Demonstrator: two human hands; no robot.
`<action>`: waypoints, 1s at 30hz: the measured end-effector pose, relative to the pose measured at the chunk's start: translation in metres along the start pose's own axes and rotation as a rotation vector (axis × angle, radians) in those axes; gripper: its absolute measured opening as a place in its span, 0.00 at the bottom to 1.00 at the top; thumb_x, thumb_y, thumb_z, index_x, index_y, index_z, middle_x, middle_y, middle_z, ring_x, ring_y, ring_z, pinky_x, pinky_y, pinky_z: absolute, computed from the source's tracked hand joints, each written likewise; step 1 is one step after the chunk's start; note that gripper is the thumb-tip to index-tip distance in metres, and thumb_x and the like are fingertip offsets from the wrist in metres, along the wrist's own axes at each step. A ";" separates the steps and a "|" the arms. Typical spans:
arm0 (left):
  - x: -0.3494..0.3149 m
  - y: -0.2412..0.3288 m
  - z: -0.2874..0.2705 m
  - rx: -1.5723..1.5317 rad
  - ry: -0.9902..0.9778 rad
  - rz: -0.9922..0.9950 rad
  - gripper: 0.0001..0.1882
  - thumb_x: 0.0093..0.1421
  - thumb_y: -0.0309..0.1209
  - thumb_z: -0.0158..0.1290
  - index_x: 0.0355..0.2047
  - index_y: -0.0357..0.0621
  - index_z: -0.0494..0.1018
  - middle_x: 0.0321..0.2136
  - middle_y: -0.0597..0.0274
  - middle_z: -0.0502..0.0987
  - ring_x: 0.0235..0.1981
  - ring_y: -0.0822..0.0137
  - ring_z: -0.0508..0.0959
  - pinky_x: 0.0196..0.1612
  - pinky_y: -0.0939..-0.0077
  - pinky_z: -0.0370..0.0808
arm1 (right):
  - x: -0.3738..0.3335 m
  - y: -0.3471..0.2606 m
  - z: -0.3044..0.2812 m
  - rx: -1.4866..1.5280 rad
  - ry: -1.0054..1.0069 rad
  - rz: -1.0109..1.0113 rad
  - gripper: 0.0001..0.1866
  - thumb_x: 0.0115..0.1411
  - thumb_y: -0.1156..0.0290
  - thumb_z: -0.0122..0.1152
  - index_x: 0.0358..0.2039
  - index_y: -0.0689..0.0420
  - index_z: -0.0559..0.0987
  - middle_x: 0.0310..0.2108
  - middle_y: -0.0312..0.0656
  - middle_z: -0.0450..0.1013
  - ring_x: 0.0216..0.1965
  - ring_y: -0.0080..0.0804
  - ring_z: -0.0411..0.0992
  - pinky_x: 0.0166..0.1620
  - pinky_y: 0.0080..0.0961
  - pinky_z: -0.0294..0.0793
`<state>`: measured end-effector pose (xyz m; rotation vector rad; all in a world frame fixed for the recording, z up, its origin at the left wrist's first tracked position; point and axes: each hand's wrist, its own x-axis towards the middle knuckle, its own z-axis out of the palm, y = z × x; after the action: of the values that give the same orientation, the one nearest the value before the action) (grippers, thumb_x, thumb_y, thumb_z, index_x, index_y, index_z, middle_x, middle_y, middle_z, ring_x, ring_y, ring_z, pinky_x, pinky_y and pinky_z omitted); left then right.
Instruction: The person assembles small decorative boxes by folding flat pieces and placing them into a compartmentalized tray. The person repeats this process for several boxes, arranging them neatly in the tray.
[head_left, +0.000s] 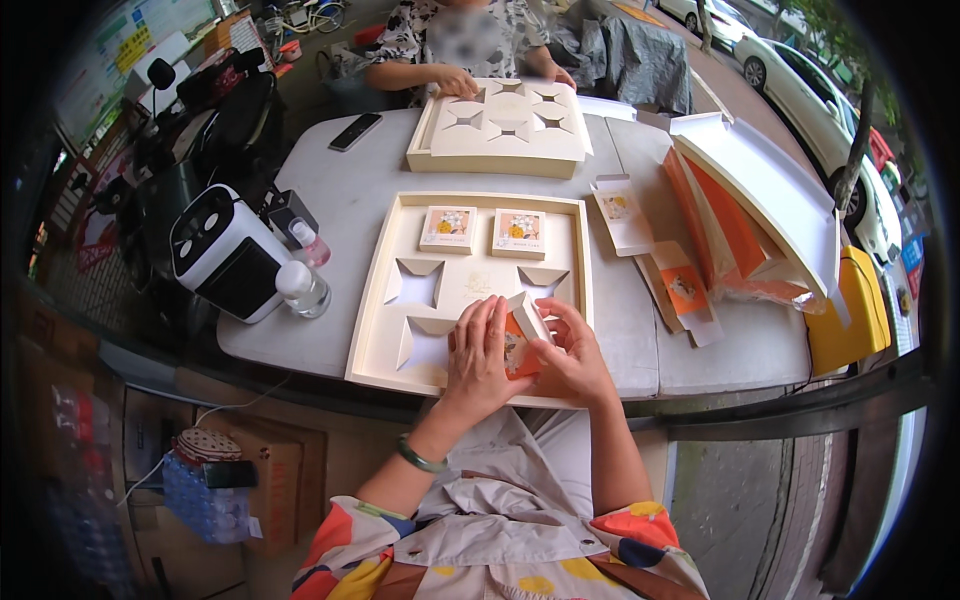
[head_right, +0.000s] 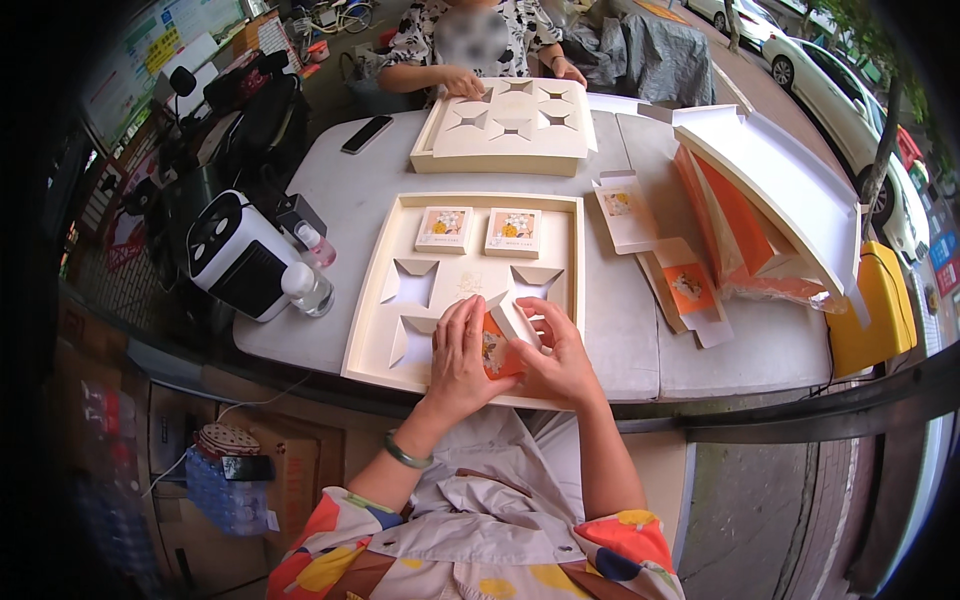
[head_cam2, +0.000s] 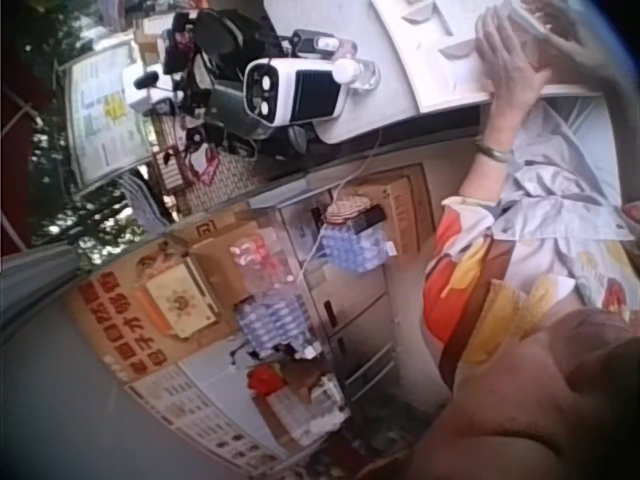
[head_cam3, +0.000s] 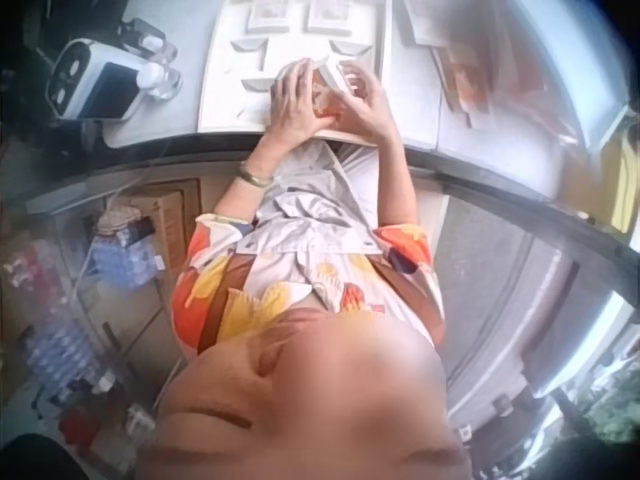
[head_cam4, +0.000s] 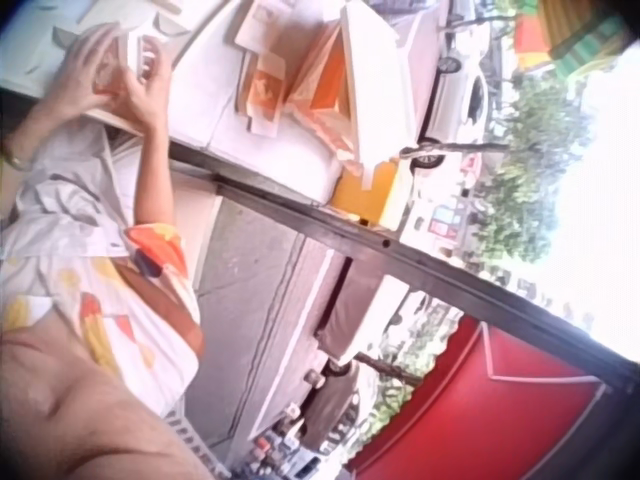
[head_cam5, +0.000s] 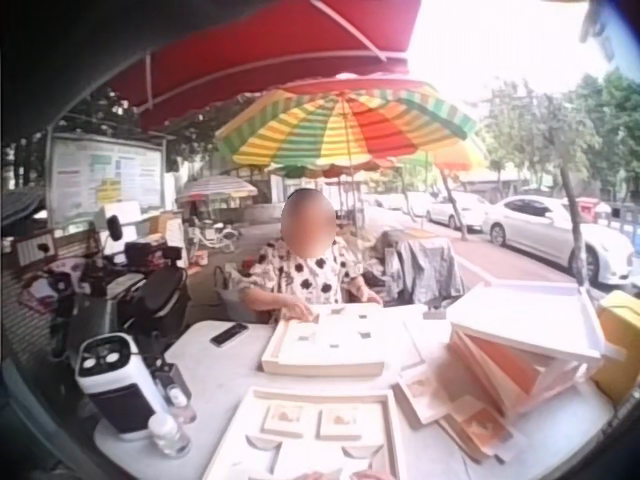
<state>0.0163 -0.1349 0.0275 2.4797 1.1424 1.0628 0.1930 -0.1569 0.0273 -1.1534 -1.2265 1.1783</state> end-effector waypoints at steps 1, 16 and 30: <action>0.001 0.001 0.000 -0.002 0.006 -0.009 0.59 0.35 0.38 0.72 0.64 0.35 0.50 0.58 0.45 0.57 0.60 0.46 0.59 0.62 0.53 0.58 | 0.000 0.001 0.000 -0.006 0.004 -0.017 0.25 0.55 0.76 0.61 0.55 0.60 0.69 0.49 0.39 0.65 0.42 0.26 0.72 0.43 0.23 0.75; 0.001 -0.003 0.004 -0.067 0.041 -0.061 0.54 0.37 0.35 0.70 0.63 0.38 0.52 0.56 0.46 0.60 0.58 0.47 0.61 0.61 0.53 0.59 | -0.002 0.003 0.000 0.088 -0.019 -0.014 0.20 0.62 0.79 0.53 0.56 0.60 0.71 0.53 0.40 0.65 0.41 0.21 0.71 0.43 0.19 0.74; -0.002 -0.003 0.005 -0.045 0.060 -0.093 0.52 0.38 0.35 0.69 0.61 0.37 0.54 0.55 0.47 0.63 0.57 0.48 0.62 0.60 0.54 0.60 | 0.001 0.004 0.003 0.017 -0.024 -0.055 0.19 0.63 0.76 0.55 0.55 0.58 0.72 0.53 0.41 0.66 0.42 0.23 0.71 0.43 0.18 0.74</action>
<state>0.0167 -0.1338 0.0213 2.3509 1.2234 1.1310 0.1902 -0.1561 0.0237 -1.0892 -1.2562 1.1618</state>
